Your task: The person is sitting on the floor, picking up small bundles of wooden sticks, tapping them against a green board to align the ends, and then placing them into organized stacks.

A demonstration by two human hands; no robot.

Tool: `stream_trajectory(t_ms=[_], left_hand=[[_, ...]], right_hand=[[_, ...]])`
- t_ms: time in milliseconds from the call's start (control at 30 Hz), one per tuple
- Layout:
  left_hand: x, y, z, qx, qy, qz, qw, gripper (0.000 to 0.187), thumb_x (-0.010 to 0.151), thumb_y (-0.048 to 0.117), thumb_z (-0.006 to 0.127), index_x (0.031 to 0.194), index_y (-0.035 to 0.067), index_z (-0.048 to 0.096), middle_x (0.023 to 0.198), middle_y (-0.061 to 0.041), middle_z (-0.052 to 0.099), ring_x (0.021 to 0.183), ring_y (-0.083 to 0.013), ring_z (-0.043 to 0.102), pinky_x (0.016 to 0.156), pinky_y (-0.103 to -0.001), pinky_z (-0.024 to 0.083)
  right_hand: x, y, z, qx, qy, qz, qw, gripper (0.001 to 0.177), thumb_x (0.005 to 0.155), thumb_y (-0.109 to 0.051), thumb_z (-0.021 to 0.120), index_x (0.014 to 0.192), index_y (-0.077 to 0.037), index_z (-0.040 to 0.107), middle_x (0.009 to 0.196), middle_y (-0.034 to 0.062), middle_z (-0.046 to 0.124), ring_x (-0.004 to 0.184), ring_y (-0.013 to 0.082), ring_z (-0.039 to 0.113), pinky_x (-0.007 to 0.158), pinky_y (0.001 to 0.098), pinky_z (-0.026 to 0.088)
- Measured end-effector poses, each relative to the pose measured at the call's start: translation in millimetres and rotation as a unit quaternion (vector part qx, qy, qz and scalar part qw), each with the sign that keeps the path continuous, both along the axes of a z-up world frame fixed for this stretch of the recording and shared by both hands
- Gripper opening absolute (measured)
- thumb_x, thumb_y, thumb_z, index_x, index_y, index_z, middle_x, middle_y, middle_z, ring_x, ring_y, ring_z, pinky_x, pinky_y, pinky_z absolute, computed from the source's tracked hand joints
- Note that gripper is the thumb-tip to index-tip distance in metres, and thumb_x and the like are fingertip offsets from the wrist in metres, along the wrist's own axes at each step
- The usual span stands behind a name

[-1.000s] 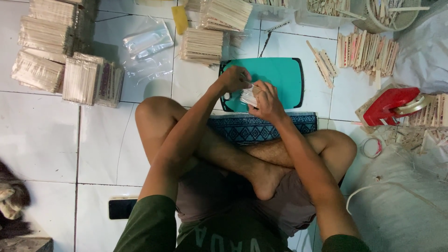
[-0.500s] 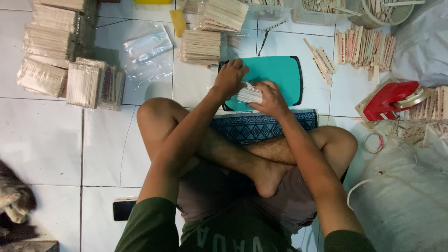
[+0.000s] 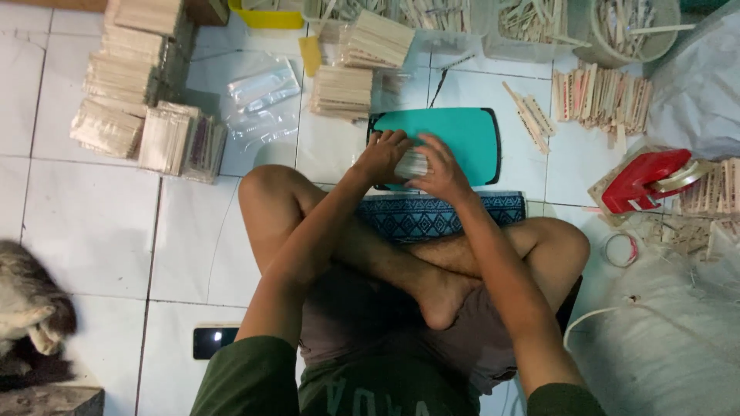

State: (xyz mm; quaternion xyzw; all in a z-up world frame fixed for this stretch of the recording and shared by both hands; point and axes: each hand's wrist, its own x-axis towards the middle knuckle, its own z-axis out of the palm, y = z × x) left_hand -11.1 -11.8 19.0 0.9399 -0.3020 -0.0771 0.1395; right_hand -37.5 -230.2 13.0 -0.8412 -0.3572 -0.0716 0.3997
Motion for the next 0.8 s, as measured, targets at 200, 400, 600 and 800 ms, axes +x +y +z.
stream_trajectory(t_ms=[200,400,600,800], left_hand=[[6.5,19.6,-25.6,-0.030,0.032,0.028,0.999,0.095,0.066,0.033,0.093,0.145,0.002,0.051,0.131,-0.017,0.047,0.123,-0.0422,0.052,0.102,-0.057,0.051],[22.8,3.7,-45.3,0.020,-0.020,0.014,0.999,0.081,0.067,0.047,0.090,0.133,0.010,0.062,0.121,-0.008,0.048,0.113,-0.0318,0.052,0.102,-0.049,0.046],[20.9,-17.2,-29.7,-0.018,-0.006,-0.001,1.000,0.082,0.071,0.049,0.088,0.138,0.012,0.059,0.129,-0.008,0.048,0.119,-0.0324,0.050,0.106,-0.050,0.045],[7.6,-9.3,-2.4,-0.032,0.029,0.032,0.999,0.084,0.076,0.041,0.090,0.144,0.008,0.053,0.131,-0.014,0.047,0.123,-0.0354,0.050,0.106,-0.051,0.046]], right_hand=[[0.8,-51.4,-38.3,0.072,0.170,-0.283,0.941,0.024,0.109,-0.024,0.073,0.122,-0.009,0.060,0.084,0.0133,0.071,0.062,0.0300,0.072,0.056,0.0430,0.059],[-16.2,-26.5,-15.0,0.155,0.383,-0.288,0.864,0.028,0.102,-0.018,0.072,0.125,-0.004,0.061,0.098,0.0289,0.076,0.083,0.0336,0.080,0.070,0.0399,0.069],[-19.0,-14.5,-7.2,0.219,0.412,-0.230,0.854,0.036,0.104,-0.012,0.069,0.134,0.003,0.057,0.117,0.0356,0.070,0.105,0.0404,0.075,0.091,0.0541,0.063],[-6.1,-35.7,-11.4,0.307,0.412,-0.302,0.803,0.028,0.107,-0.014,0.060,0.126,0.006,0.054,0.113,0.0316,0.073,0.102,0.0335,0.077,0.090,0.0433,0.065]])
